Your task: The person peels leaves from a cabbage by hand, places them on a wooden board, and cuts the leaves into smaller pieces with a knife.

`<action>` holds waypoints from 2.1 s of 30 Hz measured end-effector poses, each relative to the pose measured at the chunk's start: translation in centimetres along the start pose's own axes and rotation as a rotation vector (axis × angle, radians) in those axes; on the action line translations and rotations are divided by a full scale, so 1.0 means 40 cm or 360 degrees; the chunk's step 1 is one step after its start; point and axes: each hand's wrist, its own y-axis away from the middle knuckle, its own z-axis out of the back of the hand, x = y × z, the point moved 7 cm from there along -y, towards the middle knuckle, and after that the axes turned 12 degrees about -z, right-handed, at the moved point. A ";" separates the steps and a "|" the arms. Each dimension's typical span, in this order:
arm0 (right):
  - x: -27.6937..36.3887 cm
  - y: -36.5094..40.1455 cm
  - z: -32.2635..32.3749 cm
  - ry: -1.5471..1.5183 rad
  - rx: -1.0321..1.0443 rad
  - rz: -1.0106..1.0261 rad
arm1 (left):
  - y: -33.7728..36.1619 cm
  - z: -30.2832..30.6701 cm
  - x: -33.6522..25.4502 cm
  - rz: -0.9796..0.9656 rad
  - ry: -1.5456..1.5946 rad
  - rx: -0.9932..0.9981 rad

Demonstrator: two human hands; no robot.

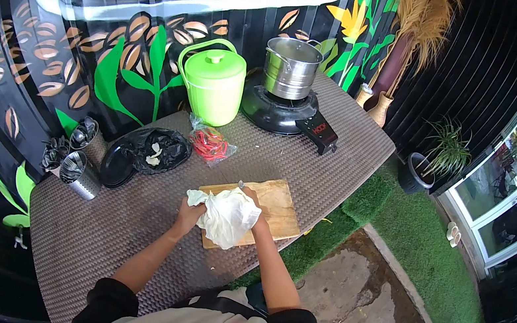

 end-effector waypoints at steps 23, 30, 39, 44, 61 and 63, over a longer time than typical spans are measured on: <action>0.074 -0.003 0.024 0.0022 -0.0457 0.0203 | -0.047 0.017 -0.013 -0.0268 -0.0455 -0.0130; 0.060 -0.015 0.001 0.0133 -0.0521 0.0146 | -0.057 0.022 0.004 -0.0292 -0.0520 -0.0082; -0.002 -0.002 -0.024 -0.0683 -0.0561 -0.0005 | -0.042 0.009 -0.033 -0.0243 -0.0633 -0.0019; 0.092 0.029 0.012 0.0110 -0.0425 -0.0589 | -0.016 -0.038 -0.087 -0.0002 -0.0393 0.0163; -0.003 0.018 -0.025 -0.1000 -0.0407 -0.0891 | 0.027 -0.009 -0.076 -0.0362 0.0428 -0.0432; -0.003 0.022 -0.028 -0.1326 -0.0397 -0.1006 | 0.043 -0.010 -0.073 -0.0526 0.0295 -0.0261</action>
